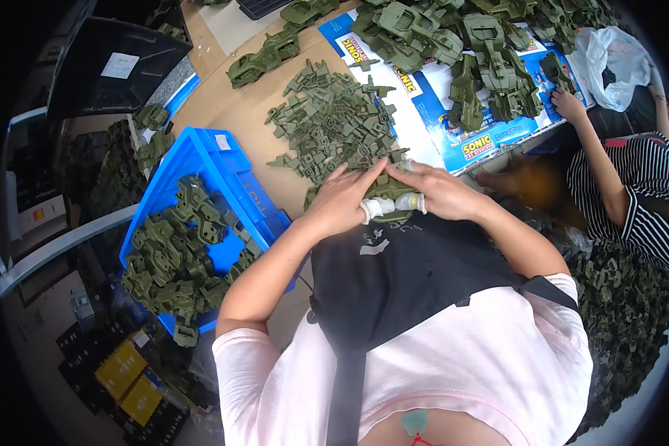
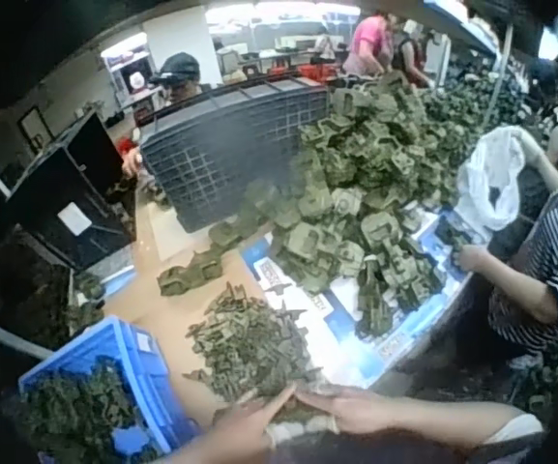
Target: The person sorts small, green, plastic components from a large pile on a table into a blue plastic crate. They pick up handfuls of the parts, briefly inspect or separate them, and place them into the crate. The task is performed by hand without tools.
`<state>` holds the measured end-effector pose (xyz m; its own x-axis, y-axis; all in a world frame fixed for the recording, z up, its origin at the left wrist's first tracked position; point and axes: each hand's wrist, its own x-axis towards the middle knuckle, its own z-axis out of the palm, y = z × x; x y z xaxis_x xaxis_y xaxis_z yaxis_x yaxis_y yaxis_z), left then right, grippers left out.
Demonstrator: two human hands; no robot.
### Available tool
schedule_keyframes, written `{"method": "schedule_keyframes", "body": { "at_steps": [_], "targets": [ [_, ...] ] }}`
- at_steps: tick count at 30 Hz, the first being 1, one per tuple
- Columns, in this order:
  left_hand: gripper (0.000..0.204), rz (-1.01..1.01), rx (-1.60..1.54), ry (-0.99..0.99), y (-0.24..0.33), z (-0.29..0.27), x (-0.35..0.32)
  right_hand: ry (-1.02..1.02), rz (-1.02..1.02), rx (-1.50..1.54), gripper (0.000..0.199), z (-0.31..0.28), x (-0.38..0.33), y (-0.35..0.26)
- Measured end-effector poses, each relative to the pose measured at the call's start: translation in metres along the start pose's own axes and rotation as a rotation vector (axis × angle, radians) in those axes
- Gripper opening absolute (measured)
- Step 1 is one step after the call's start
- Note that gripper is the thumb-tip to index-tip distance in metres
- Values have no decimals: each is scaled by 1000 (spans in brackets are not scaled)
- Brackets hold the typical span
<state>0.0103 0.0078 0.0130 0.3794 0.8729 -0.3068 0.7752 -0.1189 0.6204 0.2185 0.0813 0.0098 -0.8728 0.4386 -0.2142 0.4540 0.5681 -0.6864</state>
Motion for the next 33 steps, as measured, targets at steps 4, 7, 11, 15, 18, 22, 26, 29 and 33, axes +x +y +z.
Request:
{"method": "schedule_keyframes", "body": {
  "at_steps": [4,7,11,15,18,22,26,29,33],
  "targets": [
    [74,-47,-123,-53,-5,11,1,57,-52,-150,60,19,-10,1],
    [73,-108,-208,-80,-7,11,1,-97,140,158,56,13,-5,0],
    [68,-128,-258,-61,-9,15,-1,-48,172,264,47,28,-1,9],
    [61,-107,-289,-4,-11,22,-2,-76,202,332,45,25,-3,6],
    [63,-114,-262,-36,-10,20,0,-40,136,278,48,26,-5,10],
    [69,-80,-230,-108,-9,16,1,48,-22,-129,60,29,-13,-5],
    [74,-47,-245,-107,-6,11,2,17,134,214,55,33,-9,0],
    [74,-108,-200,-196,-3,6,7,30,200,364,49,40,-7,11],
    [78,-157,-2,-169,10,-24,8,12,124,439,52,24,-3,24]
  ]
}}
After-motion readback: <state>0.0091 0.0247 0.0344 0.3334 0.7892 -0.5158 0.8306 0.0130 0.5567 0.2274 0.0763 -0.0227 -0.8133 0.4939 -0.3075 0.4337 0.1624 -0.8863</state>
